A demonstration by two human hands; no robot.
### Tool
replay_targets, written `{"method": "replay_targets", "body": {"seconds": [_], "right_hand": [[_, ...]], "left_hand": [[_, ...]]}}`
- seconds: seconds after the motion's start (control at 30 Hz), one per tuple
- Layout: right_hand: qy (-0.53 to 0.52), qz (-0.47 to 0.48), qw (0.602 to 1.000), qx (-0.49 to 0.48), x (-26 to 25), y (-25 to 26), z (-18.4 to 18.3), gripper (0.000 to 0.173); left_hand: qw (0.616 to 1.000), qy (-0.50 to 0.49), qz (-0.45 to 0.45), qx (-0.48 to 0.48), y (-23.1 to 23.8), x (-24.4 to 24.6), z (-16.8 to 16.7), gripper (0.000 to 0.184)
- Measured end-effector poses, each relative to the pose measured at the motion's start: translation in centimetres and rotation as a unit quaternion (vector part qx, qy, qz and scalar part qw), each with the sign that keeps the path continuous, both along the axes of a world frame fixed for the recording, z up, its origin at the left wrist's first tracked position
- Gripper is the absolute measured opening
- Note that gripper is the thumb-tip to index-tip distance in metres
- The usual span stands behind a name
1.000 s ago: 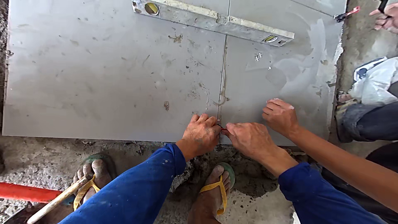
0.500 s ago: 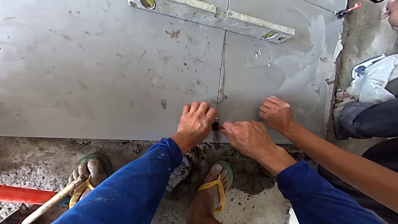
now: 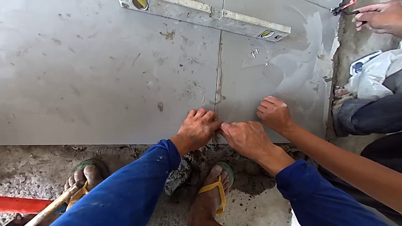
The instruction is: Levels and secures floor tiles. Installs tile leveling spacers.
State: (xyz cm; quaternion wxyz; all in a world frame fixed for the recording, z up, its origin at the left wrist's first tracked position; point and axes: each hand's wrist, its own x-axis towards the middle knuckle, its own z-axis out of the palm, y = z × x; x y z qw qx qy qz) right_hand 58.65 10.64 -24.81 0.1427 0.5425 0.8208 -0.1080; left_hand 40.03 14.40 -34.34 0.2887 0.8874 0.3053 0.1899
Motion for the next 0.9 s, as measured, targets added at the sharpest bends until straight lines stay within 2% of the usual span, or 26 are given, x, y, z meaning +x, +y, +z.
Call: {"method": "replay_targets", "body": {"seconds": [0.07, 0.13, 0.27, 0.47, 0.73, 0.9], "right_hand": [[0.001, -0.002, 1.000, -0.002, 0.0, 0.0, 0.0, 0.027], [0.003, -0.001, 1.000, -0.006, 0.0, -0.1, 0.0, 0.026], [0.008, -0.009, 1.000, -0.004, 0.0, -0.1, 0.0, 0.028], [0.018, -0.011, 1.000, -0.009, 0.1, 0.0, 0.0, 0.028], [0.040, -0.019, 0.999, 0.009, 0.3, 0.0, -0.8, 0.034], [0.040, -0.028, 0.998, -0.027, 0.1, 0.3, -1.1, 0.031]], "left_hand": [[0.999, 0.035, 0.002, 0.004, 0.8, -1.8, 0.8, 0.059], [0.994, 0.094, -0.012, 0.046, 1.4, -4.1, 0.7, 0.079], [0.979, 0.180, -0.025, 0.097, 2.2, -6.3, -2.0, 0.093], [0.975, 0.198, -0.027, 0.100, 1.9, -5.3, -2.2, 0.102], [0.973, 0.197, -0.012, 0.119, 1.7, -5.0, -2.4, 0.103], [0.976, 0.188, -0.011, 0.109, 1.5, -4.8, -2.6, 0.103]]}}
